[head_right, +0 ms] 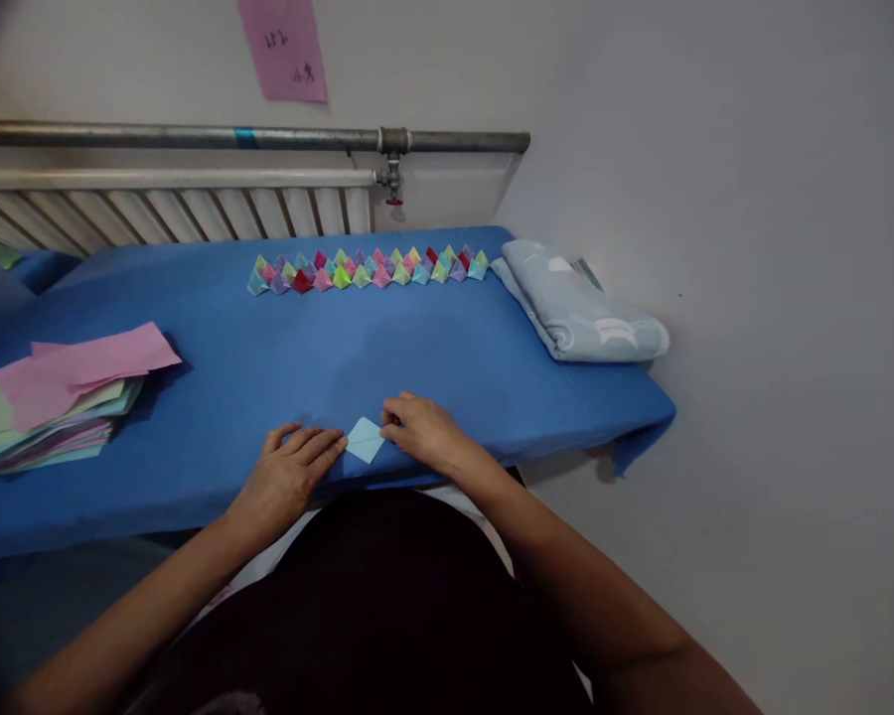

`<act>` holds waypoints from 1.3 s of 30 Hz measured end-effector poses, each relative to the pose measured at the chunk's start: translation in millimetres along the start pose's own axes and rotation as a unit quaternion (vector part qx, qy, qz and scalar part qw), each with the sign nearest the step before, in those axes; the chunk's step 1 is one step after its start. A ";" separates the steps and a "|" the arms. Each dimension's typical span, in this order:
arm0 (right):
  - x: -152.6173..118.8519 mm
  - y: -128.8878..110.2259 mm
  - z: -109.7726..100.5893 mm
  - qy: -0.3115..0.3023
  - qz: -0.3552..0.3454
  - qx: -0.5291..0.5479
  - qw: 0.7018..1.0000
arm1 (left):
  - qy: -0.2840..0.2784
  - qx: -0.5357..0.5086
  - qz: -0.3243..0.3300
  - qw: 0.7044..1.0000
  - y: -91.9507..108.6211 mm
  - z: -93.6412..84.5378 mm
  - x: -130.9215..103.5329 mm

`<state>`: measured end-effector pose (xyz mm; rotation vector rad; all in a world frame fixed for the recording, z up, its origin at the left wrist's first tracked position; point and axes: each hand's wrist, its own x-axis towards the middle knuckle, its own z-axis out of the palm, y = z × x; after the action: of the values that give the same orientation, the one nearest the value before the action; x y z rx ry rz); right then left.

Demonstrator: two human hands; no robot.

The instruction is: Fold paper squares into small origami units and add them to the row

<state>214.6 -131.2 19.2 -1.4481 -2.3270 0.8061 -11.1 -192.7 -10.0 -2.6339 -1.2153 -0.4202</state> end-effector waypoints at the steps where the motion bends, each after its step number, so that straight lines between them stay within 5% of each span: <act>1: -0.1 1.8 -1.1 -0.001 -0.001 0.001 1.000 | -0.013 -0.013 -0.006 1.000 -1.9 -3.0 5.6; 10: -2.7 5.9 2.4 0.022 -0.010 0.010 1.000 | -0.255 -0.216 -0.055 0.941 -16.8 -12.4 108.5; 17: -18.7 15.3 14.1 0.160 0.019 0.093 0.983 | -0.351 -0.250 -0.108 0.896 -20.3 -13.8 119.8; 22: -18.9 19.1 14.3 0.174 0.022 0.151 0.973 | -0.362 -0.276 -0.153 0.877 -20.9 -15.6 121.1; 30: -17.0 22.3 15.4 0.192 0.034 0.191 0.962 | -0.319 -0.407 -0.227 0.825 -32.1 -18.9 105.4; 34: -22.2 9.0 13.8 0.149 0.069 0.314 0.935 | -0.216 -0.488 -0.280 0.798 -28.3 -19.9 89.9; 36: -24.0 -0.5 15.4 0.112 0.080 0.395 0.908 | -0.100 -0.602 -0.342 0.714 -19.3 -17.4 82.7; 39: -23.9 -11.4 21.7 0.077 0.069 0.465 0.879 | 0.012 -0.660 -0.378 0.649 -1.8 -10.7 74.5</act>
<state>206.1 -162.9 9.8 -1.1442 -1.3490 1.4956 32.0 -142.2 25.6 -2.6096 -2.7039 -2.2013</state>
